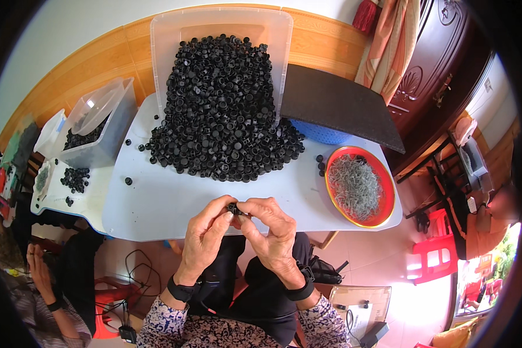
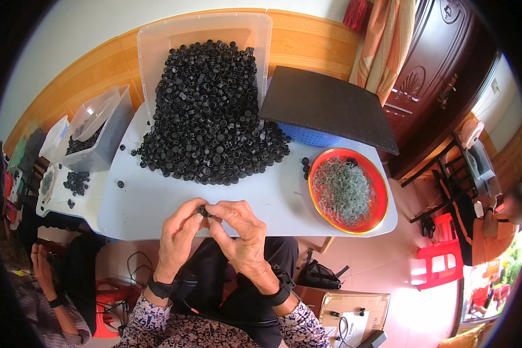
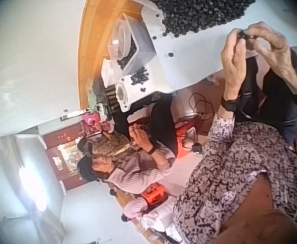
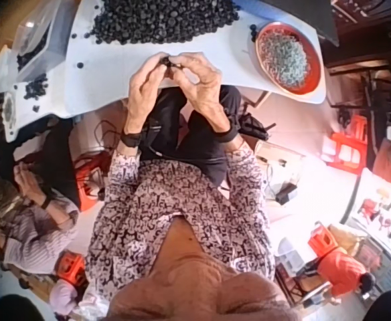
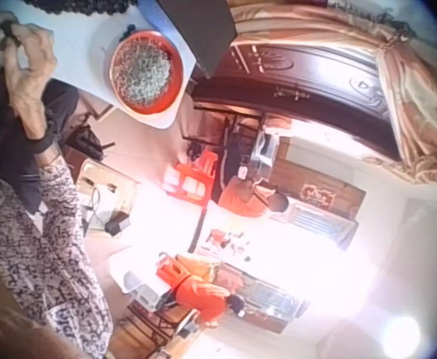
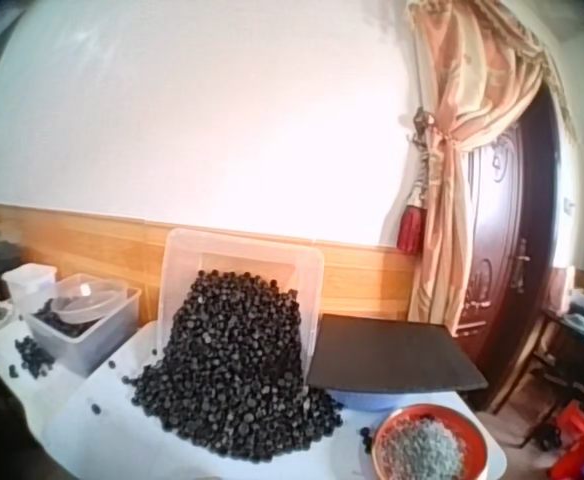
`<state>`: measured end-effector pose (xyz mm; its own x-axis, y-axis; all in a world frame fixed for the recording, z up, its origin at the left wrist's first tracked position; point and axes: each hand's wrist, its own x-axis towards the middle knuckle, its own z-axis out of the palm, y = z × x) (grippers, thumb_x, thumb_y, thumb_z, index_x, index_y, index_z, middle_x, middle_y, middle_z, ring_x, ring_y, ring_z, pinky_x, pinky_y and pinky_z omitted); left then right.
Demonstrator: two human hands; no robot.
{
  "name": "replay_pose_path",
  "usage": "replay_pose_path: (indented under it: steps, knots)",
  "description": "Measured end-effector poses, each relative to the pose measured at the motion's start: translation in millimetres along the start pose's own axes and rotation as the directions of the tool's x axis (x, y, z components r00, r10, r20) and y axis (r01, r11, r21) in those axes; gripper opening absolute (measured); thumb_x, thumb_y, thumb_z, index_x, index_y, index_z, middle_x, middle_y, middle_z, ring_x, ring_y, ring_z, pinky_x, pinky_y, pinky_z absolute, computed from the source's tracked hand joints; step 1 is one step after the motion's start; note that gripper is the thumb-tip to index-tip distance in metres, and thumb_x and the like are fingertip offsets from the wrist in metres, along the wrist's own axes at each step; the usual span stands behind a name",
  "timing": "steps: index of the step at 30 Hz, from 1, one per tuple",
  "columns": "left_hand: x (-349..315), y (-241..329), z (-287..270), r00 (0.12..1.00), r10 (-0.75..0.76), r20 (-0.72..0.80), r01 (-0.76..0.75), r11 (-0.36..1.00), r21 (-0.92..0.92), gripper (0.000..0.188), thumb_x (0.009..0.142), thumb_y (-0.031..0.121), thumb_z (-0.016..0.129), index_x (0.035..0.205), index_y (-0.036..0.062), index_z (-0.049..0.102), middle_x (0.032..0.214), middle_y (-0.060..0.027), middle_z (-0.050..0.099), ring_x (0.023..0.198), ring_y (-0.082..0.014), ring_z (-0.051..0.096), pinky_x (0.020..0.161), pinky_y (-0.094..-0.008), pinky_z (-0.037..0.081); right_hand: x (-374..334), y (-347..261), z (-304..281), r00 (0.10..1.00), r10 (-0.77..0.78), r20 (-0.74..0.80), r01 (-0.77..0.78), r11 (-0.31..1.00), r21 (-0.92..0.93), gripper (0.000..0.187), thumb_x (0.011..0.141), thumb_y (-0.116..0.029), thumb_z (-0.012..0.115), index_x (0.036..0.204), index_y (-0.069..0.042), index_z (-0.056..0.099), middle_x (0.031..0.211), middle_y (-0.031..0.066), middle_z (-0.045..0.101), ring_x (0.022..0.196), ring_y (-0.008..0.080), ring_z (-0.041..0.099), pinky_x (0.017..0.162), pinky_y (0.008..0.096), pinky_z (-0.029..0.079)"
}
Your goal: Manually assembling small black plastic components by hand at a workbench.
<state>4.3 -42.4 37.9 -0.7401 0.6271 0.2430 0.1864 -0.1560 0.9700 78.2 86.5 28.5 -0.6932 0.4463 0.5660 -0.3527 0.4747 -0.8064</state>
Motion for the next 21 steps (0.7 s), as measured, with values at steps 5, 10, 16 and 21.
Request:
replay_pose_path:
  steps: [5,10,16,21]
  knots:
    - [0.7,-5.0,-1.2,0.999,0.011,0.046,-0.006,0.993,-0.119,0.030,0.097,0.012,0.049,0.121,-0.0062,0.052,0.096,-0.0090,0.064,0.087,-0.0133,0.063,0.080,-0.0267,0.050,1.6,-5.1,-1.3,0.999,0.036,-0.005,-0.036,0.999,0.013,0.026,0.073,0.004,0.069,0.097,-0.005,0.068,0.090,0.0075,0.067,0.079,0.0191,0.062,0.074,0.0307,0.051]
    - [-0.4,-4.3,-3.5,0.998,0.016,0.063,-0.009,0.993,-0.114,0.030,0.097,0.012,0.049,0.122,-0.0058,0.051,0.097,-0.0088,0.064,0.088,-0.0131,0.062,0.082,-0.0277,0.050,1.3,-4.0,-2.3,1.000,0.022,-0.003,-0.022,1.000,0.020,0.025,0.073,0.004,0.068,0.096,-0.004,0.067,0.089,0.0077,0.068,0.078,0.0197,0.062,0.075,0.0310,0.050]
    - [-1.3,-5.8,-5.3,0.997,0.025,0.070,-0.019,0.996,-0.085,0.030,0.097,0.012,0.050,0.123,-0.0047,0.051,0.098,-0.0088,0.064,0.088,-0.0130,0.062,0.081,-0.0279,0.051,1.0,-6.9,-3.0,1.000,0.007,0.006,-0.007,1.000,0.003,0.026,0.072,0.004,0.069,0.097,-0.005,0.069,0.090,0.0075,0.068,0.079,0.0201,0.063,0.075,0.0309,0.050]
    - [-2.4,-1.9,-2.4,0.999,0.015,0.050,-0.010,0.995,-0.102,0.029,0.097,0.011,0.050,0.122,-0.0047,0.052,0.097,-0.0086,0.063,0.088,-0.0130,0.062,0.081,-0.0277,0.051,-0.5,-7.4,-1.0,1.000,-0.002,-0.019,0.002,1.000,-0.013,0.027,0.072,0.005,0.069,0.098,-0.005,0.069,0.091,0.0074,0.068,0.080,0.0195,0.063,0.073,0.0298,0.051]
